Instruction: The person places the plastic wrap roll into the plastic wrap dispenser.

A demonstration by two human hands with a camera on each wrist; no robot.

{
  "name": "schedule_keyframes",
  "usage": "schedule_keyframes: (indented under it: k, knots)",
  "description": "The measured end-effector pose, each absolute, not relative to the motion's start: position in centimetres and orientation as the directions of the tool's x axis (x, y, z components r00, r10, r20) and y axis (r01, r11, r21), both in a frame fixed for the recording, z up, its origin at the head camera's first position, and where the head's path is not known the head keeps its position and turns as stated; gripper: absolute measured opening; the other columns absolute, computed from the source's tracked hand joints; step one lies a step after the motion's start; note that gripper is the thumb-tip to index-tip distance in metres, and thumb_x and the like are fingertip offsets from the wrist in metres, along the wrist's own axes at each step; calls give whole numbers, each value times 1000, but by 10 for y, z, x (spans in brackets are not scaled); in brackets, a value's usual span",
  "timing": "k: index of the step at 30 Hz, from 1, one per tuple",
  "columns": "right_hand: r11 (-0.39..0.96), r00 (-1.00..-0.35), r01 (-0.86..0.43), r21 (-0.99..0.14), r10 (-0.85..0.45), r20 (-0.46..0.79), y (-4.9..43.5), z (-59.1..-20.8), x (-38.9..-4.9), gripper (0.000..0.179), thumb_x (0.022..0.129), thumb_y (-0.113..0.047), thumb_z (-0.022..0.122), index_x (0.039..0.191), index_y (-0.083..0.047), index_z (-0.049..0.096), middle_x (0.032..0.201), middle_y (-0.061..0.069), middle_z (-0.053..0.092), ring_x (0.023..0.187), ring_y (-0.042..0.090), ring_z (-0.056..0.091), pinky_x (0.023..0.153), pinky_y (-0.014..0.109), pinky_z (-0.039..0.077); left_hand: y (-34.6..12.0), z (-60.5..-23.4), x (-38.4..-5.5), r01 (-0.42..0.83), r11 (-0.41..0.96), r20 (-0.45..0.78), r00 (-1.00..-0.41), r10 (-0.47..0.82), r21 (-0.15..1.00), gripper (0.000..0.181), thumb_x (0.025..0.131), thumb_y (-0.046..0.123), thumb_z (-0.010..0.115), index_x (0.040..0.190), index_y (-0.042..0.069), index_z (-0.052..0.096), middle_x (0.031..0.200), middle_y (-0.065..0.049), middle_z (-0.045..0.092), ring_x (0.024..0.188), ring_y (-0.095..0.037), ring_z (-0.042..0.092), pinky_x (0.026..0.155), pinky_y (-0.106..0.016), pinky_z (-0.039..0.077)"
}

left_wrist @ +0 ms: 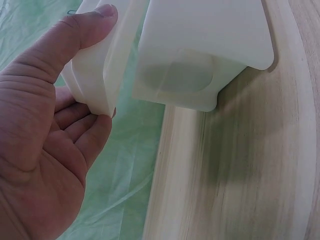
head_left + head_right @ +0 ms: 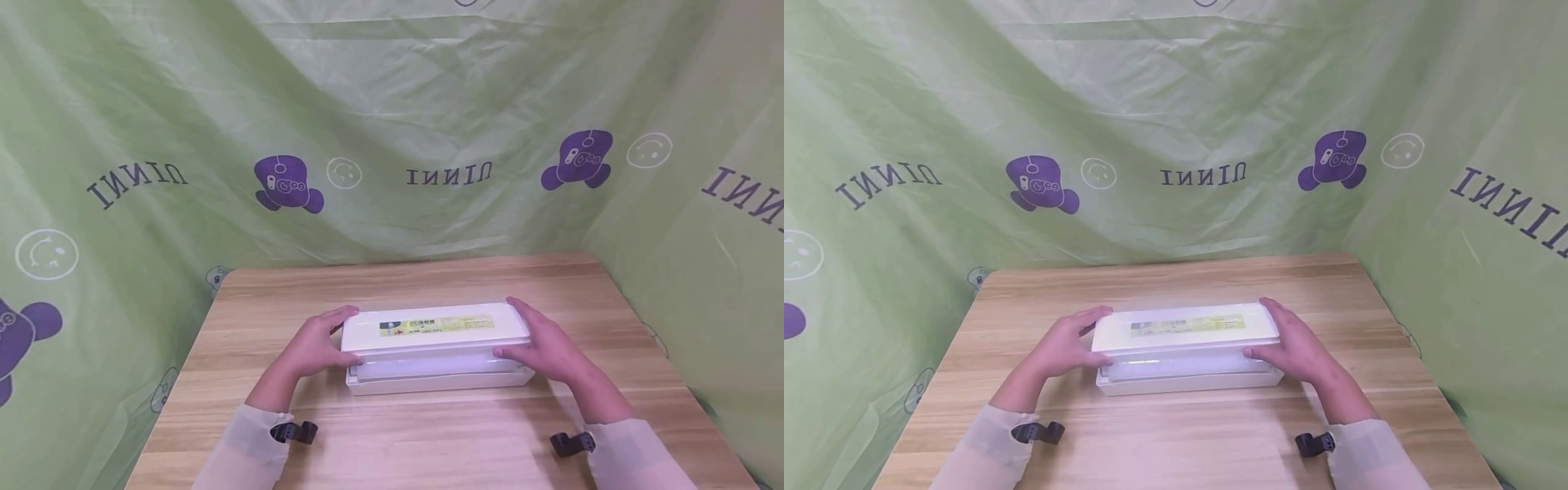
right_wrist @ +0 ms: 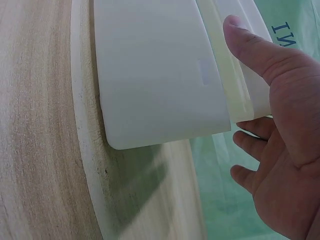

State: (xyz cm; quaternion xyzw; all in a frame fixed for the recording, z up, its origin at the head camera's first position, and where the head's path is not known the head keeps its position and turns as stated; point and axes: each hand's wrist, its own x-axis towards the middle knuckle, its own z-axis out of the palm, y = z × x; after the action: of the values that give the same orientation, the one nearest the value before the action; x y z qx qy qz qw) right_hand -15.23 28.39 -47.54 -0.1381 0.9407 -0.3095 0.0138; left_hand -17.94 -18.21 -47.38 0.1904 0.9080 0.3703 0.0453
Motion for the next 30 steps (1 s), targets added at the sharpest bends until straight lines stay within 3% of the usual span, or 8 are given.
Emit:
schedule_keyframes:
  k: [22, 30]
  knots:
    - [775, -942, -308, -551, -328, 64, 288, -472, -141, 109, 88, -60, 75, 163, -1, 23, 158, 33, 36, 143, 53, 37, 116, 67, 31, -181, -471, -167, 298, 633, 43, -922, 385, 714, 98, 63, 36, 100, 148, 12, 58, 155, -4, 53, 144, -26, 48, 115, -42, 44]
    - [781, -941, -316, -538, -328, 77, 291, -473, -139, 108, 86, -61, 77, 161, -2, 27, 152, 32, 45, 135, 54, 47, 110, 70, 38, -180, -472, -164, 283, 638, 31, -926, 376, 716, 97, 62, 37, 100, 147, 14, 59, 154, -5, 53, 142, -27, 49, 115, -44, 43]
